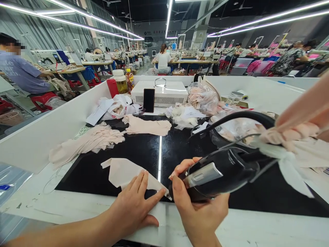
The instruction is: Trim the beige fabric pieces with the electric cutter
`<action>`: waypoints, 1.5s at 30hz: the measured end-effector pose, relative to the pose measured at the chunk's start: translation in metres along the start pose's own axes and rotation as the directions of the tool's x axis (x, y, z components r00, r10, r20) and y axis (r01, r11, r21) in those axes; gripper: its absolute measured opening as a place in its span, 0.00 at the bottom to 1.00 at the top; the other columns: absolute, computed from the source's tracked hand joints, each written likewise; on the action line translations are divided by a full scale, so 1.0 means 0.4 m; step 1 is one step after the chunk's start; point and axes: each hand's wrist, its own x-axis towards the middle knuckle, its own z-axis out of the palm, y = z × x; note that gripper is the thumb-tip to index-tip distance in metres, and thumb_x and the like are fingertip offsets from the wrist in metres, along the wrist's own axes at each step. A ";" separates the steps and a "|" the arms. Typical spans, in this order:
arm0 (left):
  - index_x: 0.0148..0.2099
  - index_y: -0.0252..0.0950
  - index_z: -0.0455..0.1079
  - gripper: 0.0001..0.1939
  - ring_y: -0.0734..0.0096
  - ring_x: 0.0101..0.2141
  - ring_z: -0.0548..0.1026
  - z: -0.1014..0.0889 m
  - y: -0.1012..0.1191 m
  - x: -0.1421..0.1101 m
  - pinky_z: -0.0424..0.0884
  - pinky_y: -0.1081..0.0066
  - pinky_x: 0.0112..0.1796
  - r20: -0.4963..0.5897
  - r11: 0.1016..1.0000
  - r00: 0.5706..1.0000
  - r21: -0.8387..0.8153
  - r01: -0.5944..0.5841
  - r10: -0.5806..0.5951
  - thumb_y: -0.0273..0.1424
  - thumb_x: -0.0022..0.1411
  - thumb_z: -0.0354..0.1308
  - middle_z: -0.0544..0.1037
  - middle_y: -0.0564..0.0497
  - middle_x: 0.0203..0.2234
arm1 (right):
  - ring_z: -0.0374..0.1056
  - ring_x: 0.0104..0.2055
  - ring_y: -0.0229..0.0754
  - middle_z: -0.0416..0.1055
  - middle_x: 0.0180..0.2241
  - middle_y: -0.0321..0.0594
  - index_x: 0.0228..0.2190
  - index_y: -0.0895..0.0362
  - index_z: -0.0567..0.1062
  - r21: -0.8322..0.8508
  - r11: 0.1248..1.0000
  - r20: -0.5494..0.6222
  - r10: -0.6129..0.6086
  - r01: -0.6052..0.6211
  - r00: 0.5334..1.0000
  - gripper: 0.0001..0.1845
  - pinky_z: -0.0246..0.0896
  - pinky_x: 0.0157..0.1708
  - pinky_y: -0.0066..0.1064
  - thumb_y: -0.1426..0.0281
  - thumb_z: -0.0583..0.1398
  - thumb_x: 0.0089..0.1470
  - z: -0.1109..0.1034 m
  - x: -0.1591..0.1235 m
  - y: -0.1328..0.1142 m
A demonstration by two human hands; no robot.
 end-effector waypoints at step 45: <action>0.62 0.30 0.75 0.20 0.49 0.52 0.85 -0.021 -0.077 -0.012 0.84 0.56 0.52 -0.349 0.996 0.933 0.022 -0.081 0.084 0.40 0.79 0.62 0.84 0.35 0.52 | 0.74 0.27 0.38 0.78 0.32 0.30 0.42 0.50 0.74 0.055 0.998 0.067 -0.041 0.037 0.997 0.18 0.77 0.27 0.30 0.77 0.72 0.54 0.069 0.021 0.050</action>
